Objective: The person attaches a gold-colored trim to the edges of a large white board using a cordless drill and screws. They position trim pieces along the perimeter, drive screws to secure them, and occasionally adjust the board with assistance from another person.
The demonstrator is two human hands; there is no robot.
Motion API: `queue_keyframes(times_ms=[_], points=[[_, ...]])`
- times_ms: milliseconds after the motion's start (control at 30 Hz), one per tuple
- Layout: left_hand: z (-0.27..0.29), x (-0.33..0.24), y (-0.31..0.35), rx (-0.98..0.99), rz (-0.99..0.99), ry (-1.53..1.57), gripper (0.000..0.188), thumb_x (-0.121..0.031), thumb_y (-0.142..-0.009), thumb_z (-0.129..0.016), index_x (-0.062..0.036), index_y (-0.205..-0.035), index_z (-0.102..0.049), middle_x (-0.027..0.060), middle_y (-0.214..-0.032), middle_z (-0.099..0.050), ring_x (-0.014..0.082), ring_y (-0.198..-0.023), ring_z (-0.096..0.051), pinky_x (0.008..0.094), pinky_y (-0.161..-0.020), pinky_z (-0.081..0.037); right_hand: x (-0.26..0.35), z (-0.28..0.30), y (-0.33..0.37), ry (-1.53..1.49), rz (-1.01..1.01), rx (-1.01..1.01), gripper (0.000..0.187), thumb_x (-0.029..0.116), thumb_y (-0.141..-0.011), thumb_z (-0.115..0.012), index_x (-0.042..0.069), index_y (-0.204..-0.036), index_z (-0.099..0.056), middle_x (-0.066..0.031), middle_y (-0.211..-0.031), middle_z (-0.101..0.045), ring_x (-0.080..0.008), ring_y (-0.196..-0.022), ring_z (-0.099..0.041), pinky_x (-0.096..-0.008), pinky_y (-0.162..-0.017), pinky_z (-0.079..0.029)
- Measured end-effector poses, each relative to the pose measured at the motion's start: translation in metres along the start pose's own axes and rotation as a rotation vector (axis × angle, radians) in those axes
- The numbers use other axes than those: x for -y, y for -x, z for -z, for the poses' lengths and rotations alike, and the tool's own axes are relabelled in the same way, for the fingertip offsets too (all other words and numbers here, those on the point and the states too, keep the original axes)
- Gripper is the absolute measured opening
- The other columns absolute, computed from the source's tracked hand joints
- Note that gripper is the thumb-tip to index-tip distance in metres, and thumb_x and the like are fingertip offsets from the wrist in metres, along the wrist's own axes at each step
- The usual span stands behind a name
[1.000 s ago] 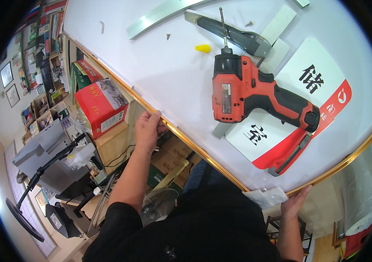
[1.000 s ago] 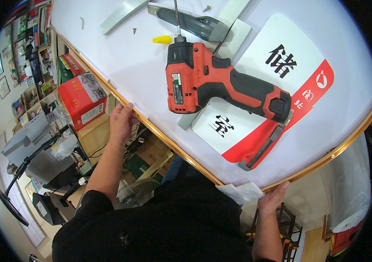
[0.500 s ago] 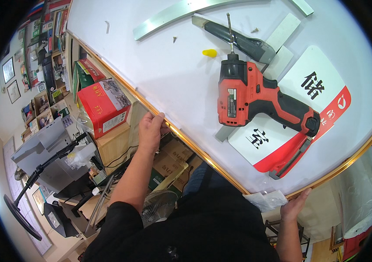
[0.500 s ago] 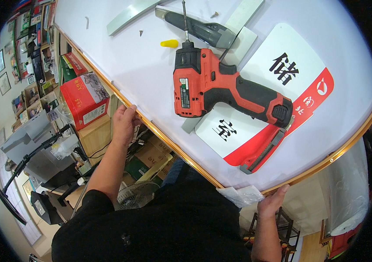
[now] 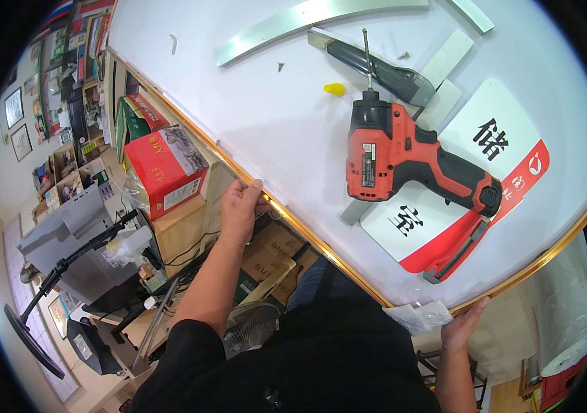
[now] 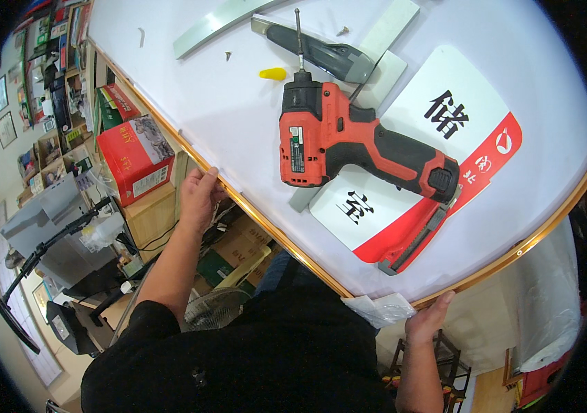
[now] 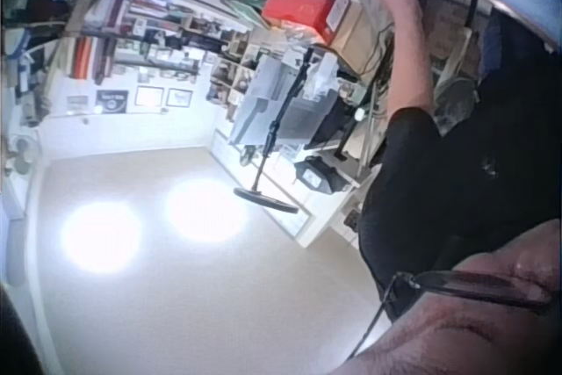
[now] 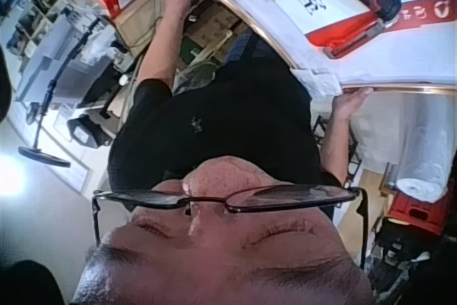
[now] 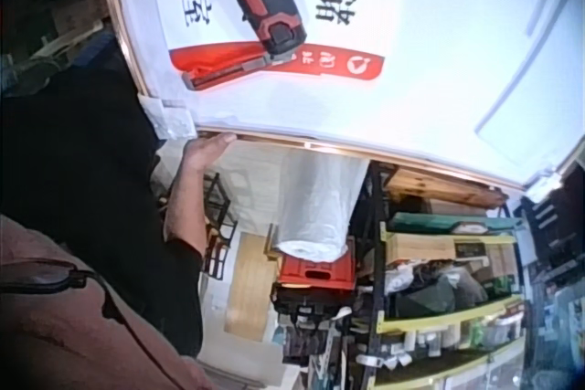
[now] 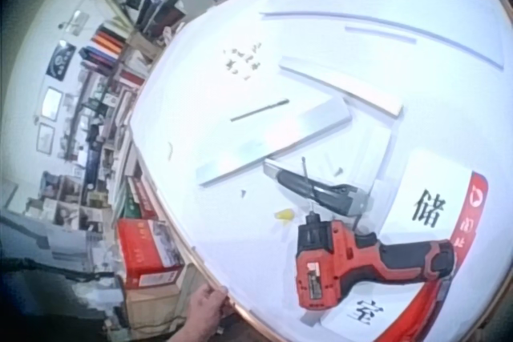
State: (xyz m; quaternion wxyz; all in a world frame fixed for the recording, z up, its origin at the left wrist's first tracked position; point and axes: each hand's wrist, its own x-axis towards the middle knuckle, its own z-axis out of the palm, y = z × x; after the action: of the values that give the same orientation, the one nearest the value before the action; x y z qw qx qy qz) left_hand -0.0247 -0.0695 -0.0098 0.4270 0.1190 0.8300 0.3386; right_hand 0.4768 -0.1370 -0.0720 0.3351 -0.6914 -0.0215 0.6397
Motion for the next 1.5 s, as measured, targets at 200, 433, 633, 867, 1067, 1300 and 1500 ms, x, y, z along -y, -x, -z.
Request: queue_keyframes(times_ms=[200,433,633,867,1067,1300,1500], points=[[0.002,-0.007,0.000,0.050,0.086,0.066,0.028,-0.027,-0.101,-0.068,-0.0020,-0.109,-0.057,0.0071,-0.092,-0.066,0.0142,-0.075,-0.067,0.0317,-0.069,-0.062,0.001,-0.005,-0.003,-0.057,-0.022,-0.003,0.076,0.058,-0.109,-0.038,0.000,-0.158,-0.029,-0.0130,-0.159,-0.040,-0.0263,-0.143,-0.043,-0.0423,-0.120,-0.034],[0.001,-0.013,-0.001,0.097,0.131,0.057,0.028,-0.026,-0.103,-0.066,-0.0024,-0.115,-0.056,0.0108,-0.102,-0.069,0.0193,-0.085,-0.072,0.0354,-0.076,-0.063,0.008,-0.016,-0.007,-0.029,0.032,0.023,0.073,0.055,-0.110,-0.037,-0.005,-0.153,-0.037,-0.0151,-0.153,-0.048,-0.0264,-0.138,-0.050,-0.0402,-0.118,-0.037],[-0.001,0.000,0.000,0.084,0.077,0.141,0.030,-0.028,-0.101,-0.068,-0.0014,-0.109,-0.056,0.0100,-0.097,-0.067,0.0190,-0.079,-0.070,0.0348,-0.071,-0.063,0.022,-0.030,-0.002,0.100,0.123,0.090,0.076,0.055,-0.110,-0.037,-0.009,-0.151,-0.040,-0.0170,-0.151,-0.050,-0.0269,-0.136,-0.052,-0.0387,-0.117,-0.038],[-0.006,0.014,-0.009,0.039,-0.049,0.008,0.029,-0.024,-0.099,-0.068,0.0021,-0.106,-0.058,0.0101,-0.088,-0.069,0.0180,-0.070,-0.069,0.0329,-0.062,-0.060,0.049,-0.033,0.006,0.155,0.052,0.080,0.063,0.054,-0.108,-0.048,-0.001,-0.138,-0.053,-0.0113,-0.129,-0.065,-0.0241,-0.116,-0.064,-0.0383,-0.098,-0.052],[-0.009,0.028,-0.025,-0.032,-0.143,-0.057,0.034,-0.028,-0.092,-0.070,0.0041,-0.092,-0.060,0.0134,-0.077,-0.069,0.0212,-0.064,-0.070,0.0361,-0.061,-0.057,0.066,-0.030,0.000,0.278,-0.019,0.057,0.057,0.054,-0.106,-0.051,0.003,-0.130,-0.058,-0.0085,-0.115,-0.069,-0.0200,-0.096,-0.068,-0.0357,-0.082,-0.054],[-0.011,0.038,-0.019,-0.053,-0.181,0.008,0.038,-0.032,-0.094,-0.073,0.0030,-0.090,-0.061,0.0123,-0.074,-0.069,0.0207,-0.063,-0.068,0.0360,-0.059,-0.054,0.070,-0.039,0.006,0.356,-0.030,-0.021,0.046,0.054,-0.107,-0.049,0.010,-0.106,-0.063,-0.0020,-0.083,-0.067,-0.0155,-0.070,-0.062,-0.0307,-0.062,-0.045],[-0.013,0.032,-0.016,-0.038,-0.130,0.054,0.037,-0.030,-0.097,-0.074,0.0033,-0.102,-0.059,0.0097,-0.083,-0.067,0.0161,-0.066,-0.066,0.0327,-0.055,-0.056,0.077,-0.046,0.009,0.424,-0.018,0.014,0.050,0.054,-0.107,-0.049,0.007,-0.110,-0.063,-0.0041,-0.083,-0.065,-0.0166,-0.071,-0.063,-0.0318,-0.063,-0.048]])
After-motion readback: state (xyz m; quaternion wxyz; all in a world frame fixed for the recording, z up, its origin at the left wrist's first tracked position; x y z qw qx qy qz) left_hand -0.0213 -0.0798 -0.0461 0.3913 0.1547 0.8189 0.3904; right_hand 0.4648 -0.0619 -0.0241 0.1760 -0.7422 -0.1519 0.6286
